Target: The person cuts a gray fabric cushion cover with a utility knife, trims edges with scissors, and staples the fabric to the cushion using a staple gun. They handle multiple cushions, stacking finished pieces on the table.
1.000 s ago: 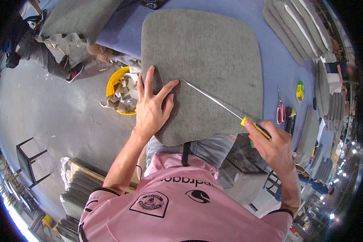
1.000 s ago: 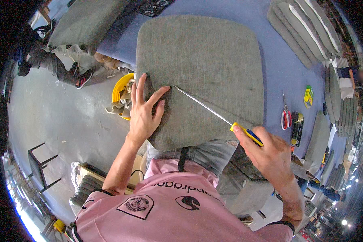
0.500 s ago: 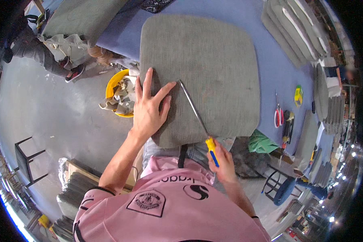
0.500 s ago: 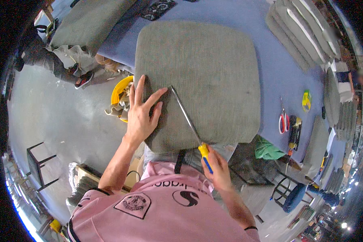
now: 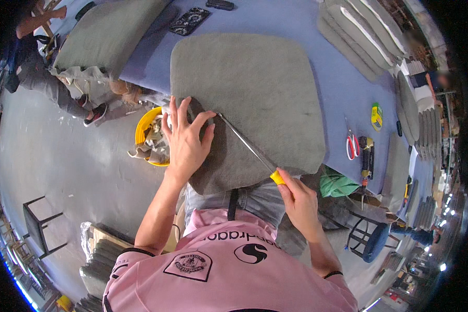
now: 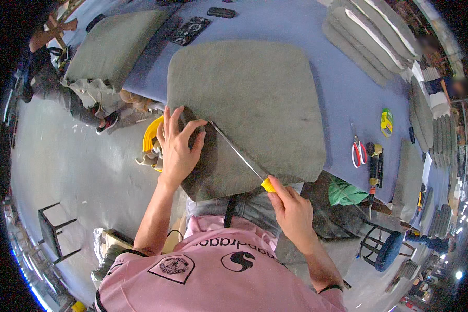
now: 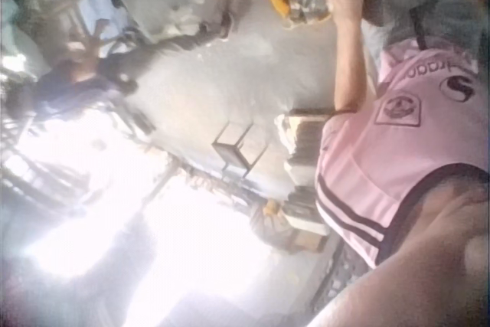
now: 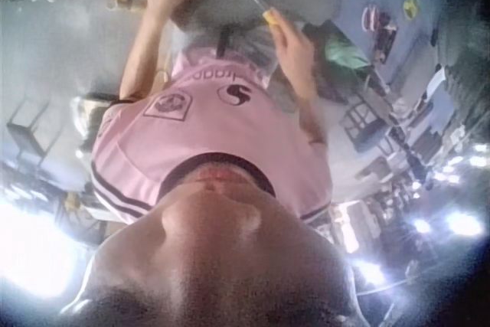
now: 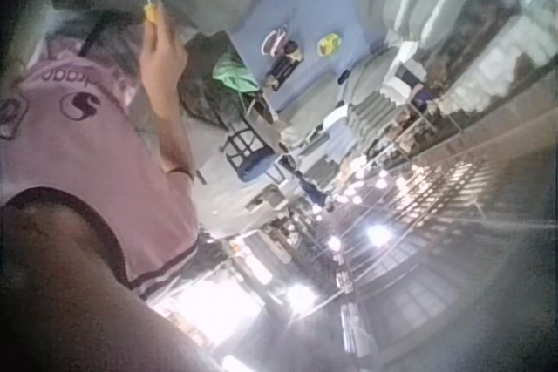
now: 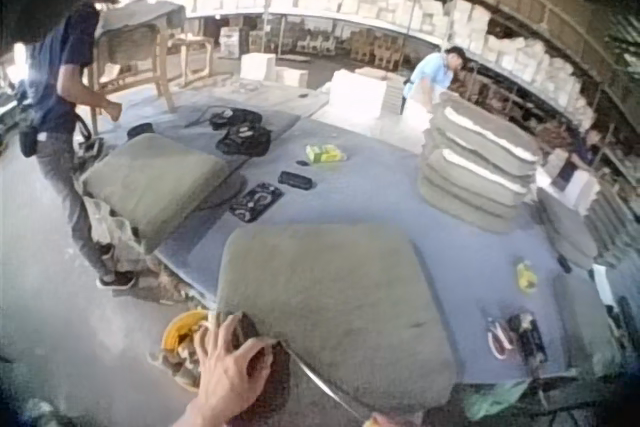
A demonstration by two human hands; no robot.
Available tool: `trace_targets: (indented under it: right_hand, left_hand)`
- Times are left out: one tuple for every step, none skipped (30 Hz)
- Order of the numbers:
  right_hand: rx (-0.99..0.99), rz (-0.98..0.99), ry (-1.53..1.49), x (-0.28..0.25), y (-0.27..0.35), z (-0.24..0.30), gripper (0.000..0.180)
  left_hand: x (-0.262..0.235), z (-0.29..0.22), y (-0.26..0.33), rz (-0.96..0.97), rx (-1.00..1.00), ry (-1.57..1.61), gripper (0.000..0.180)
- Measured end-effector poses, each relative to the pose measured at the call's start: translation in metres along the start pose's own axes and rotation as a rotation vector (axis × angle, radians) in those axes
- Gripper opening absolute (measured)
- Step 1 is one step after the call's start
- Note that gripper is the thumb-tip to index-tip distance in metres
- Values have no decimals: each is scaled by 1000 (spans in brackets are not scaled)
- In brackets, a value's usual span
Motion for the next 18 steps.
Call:
trace_targets:
  right_hand:
    - [11,8,31,1,0,-3,41]
    - [-27,-41,54,6,0,-5,39]
    - [-51,-94,86,15,1,-8,39]
    - [-75,-146,119,24,2,-12,39]
    - [121,47,-144,38,1,-25,38]
    - [319,232,-405,50,2,-36,40]
    - [513,412,-673,63,6,-47,44]
    - [612,629,-981,77,5,-58,47]
    - [698,849,-1294,89,2,-68,51]
    - [769,1075,-1608,95,1,-70,54]
    - [776,1116,-1633,97,1,-73,53]
    - [783,1159,-1655,99,0,-74,52]
    - [789,1203,-1676,102,-1,-76,51]
    - [789,1283,-1756,109,-1,-82,52]
    - [786,1359,-1837,117,-1,-87,52]
    - [780,1436,-1915,124,0,-92,52]
    - [712,1458,-1900,127,-5,-92,53]
    - [644,1478,-1883,130,-9,-90,53]
  left_hand:
    - [0,0,-6,-28,20,-20,34]
    - [1,3,-13,6,3,2,34]
    - [4,5,-21,44,-7,36,35]
    - [10,9,-28,19,-2,87,38]
    - [14,17,-33,40,2,86,40]
    - [17,19,-37,34,6,84,41]
    - [20,20,-41,29,10,82,42]
    - [22,21,-43,34,14,71,43]
    - [25,22,-45,45,7,37,47]
    - [27,25,-48,56,-2,53,49]
    - [27,28,-50,68,-12,63,51]
    - [28,30,-54,83,-20,64,53]
    - [29,32,-58,98,-28,64,55]
    - [29,32,-62,112,-36,61,57]
    - [28,30,-65,133,-53,84,54]
    - [25,28,-69,153,-70,108,52]
    - [21,26,-73,171,-96,128,50]
    - [16,22,-76,230,-49,155,46]
Point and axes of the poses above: each hand's wrist, its own y-axis away from the middle knuckle, its own x-axis out of the palm, z = x × y, the point moved 4 cm from there along -y, towards the middle knuckle, and after that the axes turned 5 degrees about x, right-handed, at the moved point
